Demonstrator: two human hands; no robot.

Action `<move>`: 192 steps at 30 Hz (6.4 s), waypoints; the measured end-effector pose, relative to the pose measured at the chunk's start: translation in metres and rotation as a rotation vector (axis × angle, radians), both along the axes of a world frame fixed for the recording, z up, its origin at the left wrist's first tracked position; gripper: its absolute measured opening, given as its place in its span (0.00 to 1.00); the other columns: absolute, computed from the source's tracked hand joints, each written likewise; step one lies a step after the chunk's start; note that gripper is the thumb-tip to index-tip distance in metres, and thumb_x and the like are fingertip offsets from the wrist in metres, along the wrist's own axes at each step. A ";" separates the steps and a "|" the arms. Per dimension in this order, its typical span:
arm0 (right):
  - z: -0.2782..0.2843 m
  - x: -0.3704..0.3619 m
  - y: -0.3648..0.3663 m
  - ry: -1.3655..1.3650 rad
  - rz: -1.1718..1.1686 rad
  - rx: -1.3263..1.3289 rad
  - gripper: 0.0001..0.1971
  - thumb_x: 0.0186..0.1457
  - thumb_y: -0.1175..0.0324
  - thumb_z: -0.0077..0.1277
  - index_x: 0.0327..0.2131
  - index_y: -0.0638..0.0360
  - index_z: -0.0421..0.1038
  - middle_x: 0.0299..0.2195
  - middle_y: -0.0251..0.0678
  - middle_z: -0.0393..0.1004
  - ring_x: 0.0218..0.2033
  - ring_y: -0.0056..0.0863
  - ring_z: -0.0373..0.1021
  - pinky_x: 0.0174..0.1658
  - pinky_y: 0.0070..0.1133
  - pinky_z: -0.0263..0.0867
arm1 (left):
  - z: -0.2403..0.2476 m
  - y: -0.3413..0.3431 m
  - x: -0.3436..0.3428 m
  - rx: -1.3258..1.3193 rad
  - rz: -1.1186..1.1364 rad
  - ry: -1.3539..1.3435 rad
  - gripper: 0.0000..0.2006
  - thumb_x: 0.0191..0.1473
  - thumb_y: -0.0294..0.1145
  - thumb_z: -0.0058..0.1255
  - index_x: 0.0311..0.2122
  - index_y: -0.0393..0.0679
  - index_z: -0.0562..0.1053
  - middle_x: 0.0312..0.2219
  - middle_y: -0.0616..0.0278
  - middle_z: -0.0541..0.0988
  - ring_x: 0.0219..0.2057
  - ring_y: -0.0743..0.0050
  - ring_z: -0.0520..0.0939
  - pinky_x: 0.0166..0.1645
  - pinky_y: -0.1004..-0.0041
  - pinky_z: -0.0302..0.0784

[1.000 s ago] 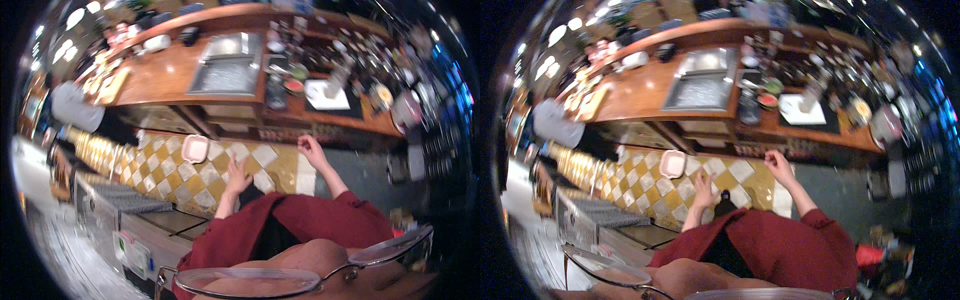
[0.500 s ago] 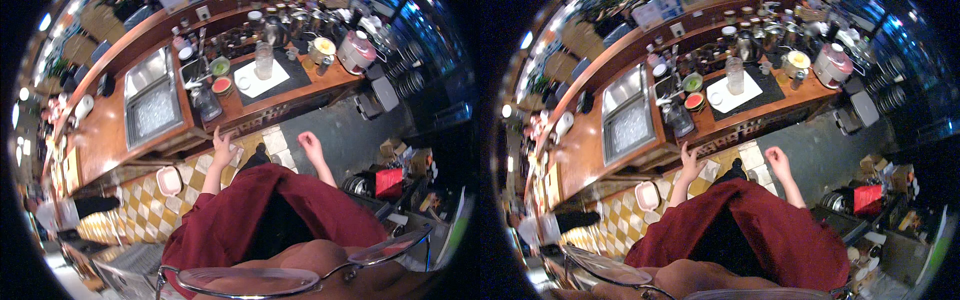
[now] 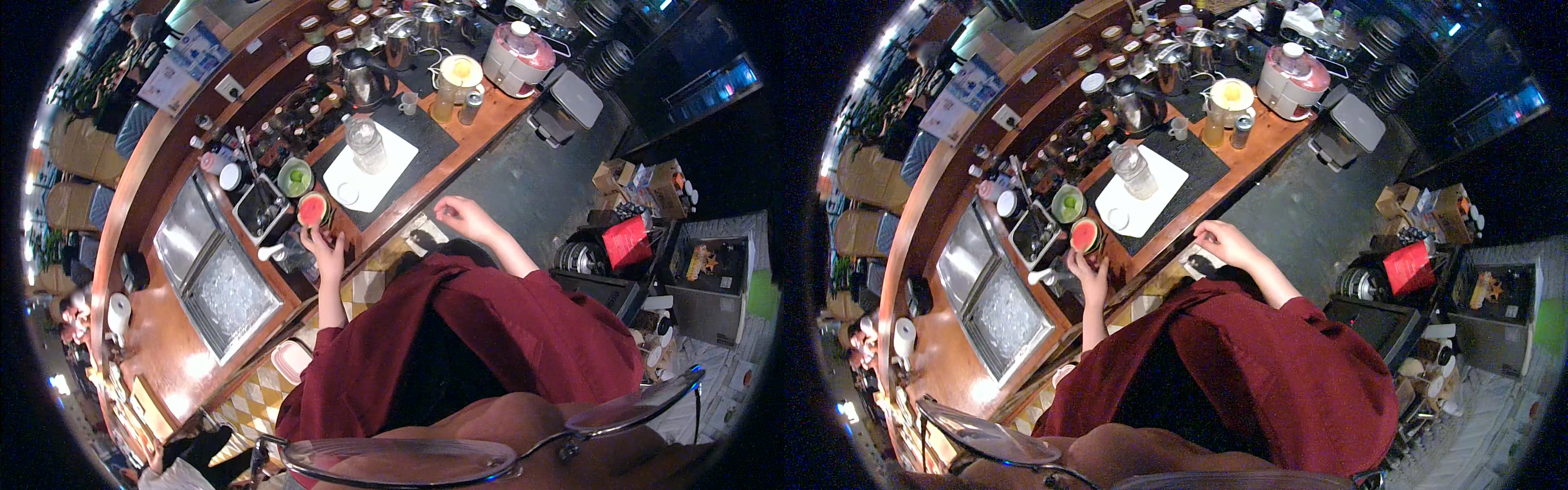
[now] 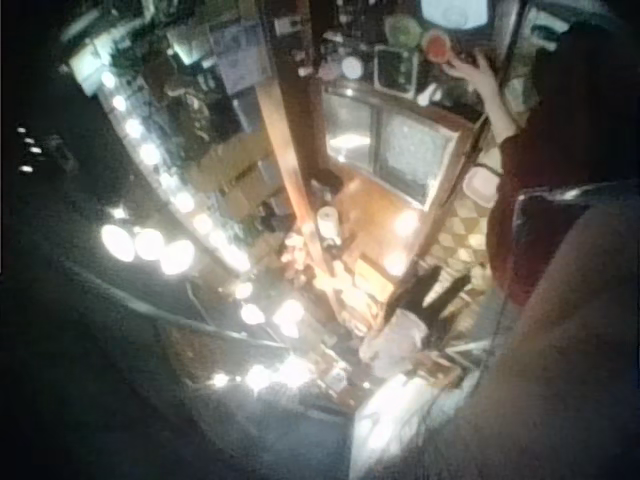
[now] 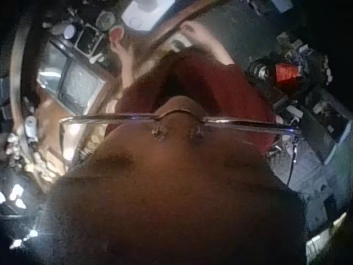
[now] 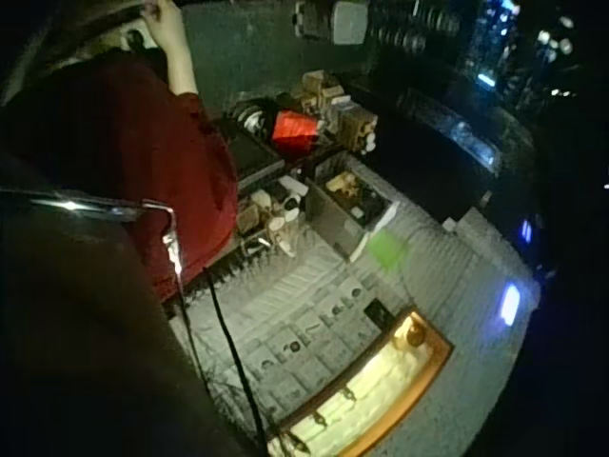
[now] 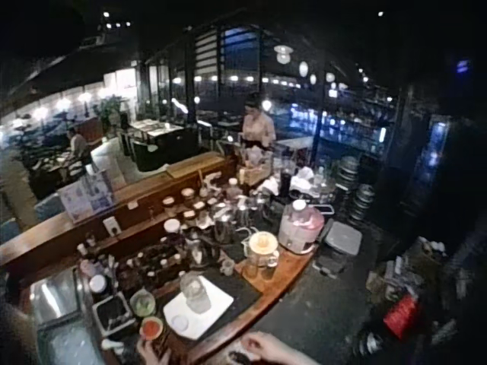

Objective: The person washes a glass, adds ice and a green garnish, and pours a liquid into it. They repeat this process for a second glass, using a scoop for ice and a kettle for the liquid.

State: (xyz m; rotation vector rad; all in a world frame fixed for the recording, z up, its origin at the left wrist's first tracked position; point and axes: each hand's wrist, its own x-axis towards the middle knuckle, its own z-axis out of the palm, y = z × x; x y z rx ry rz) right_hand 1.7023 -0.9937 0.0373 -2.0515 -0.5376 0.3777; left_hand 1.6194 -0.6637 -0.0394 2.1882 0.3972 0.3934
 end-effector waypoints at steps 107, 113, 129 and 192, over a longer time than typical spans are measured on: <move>-0.210 0.432 -0.334 0.097 -0.838 -0.557 0.36 0.47 0.62 0.50 0.57 0.57 0.42 0.49 0.59 0.58 0.49 0.54 0.61 0.52 0.37 0.59 | 0.008 -0.055 0.296 0.511 0.231 0.495 0.19 0.51 0.39 0.42 0.46 0.40 0.69 0.46 0.48 0.71 0.46 0.47 0.71 0.49 0.60 0.66; -0.212 0.432 -0.338 0.116 -0.811 -0.567 0.37 0.47 0.59 0.52 0.57 0.56 0.43 0.49 0.63 0.56 0.48 0.55 0.63 0.52 0.37 0.60 | -0.001 -0.033 0.306 0.126 0.222 0.573 0.26 0.48 0.47 0.49 0.47 0.38 0.68 0.45 0.48 0.72 0.47 0.52 0.72 0.51 0.65 0.64; -0.203 0.432 -0.332 0.116 -0.739 -0.675 0.25 0.47 0.65 0.48 0.49 0.66 0.61 0.48 0.56 0.63 0.49 0.51 0.59 0.54 0.33 0.58 | -0.019 -0.013 0.307 -0.655 0.500 0.705 0.20 0.42 0.40 0.48 0.37 0.34 0.72 0.29 0.53 0.75 0.25 0.64 0.75 0.31 0.67 0.71; -0.209 0.427 -0.335 -0.033 -0.843 -0.487 0.32 0.44 0.72 0.49 0.53 0.66 0.48 0.43 0.66 0.61 0.45 0.58 0.60 0.51 0.40 0.57 | -0.010 -0.021 0.318 -0.228 0.345 0.836 0.33 0.51 0.60 0.35 0.49 0.40 0.69 0.49 0.45 0.70 0.49 0.51 0.73 0.50 0.63 0.68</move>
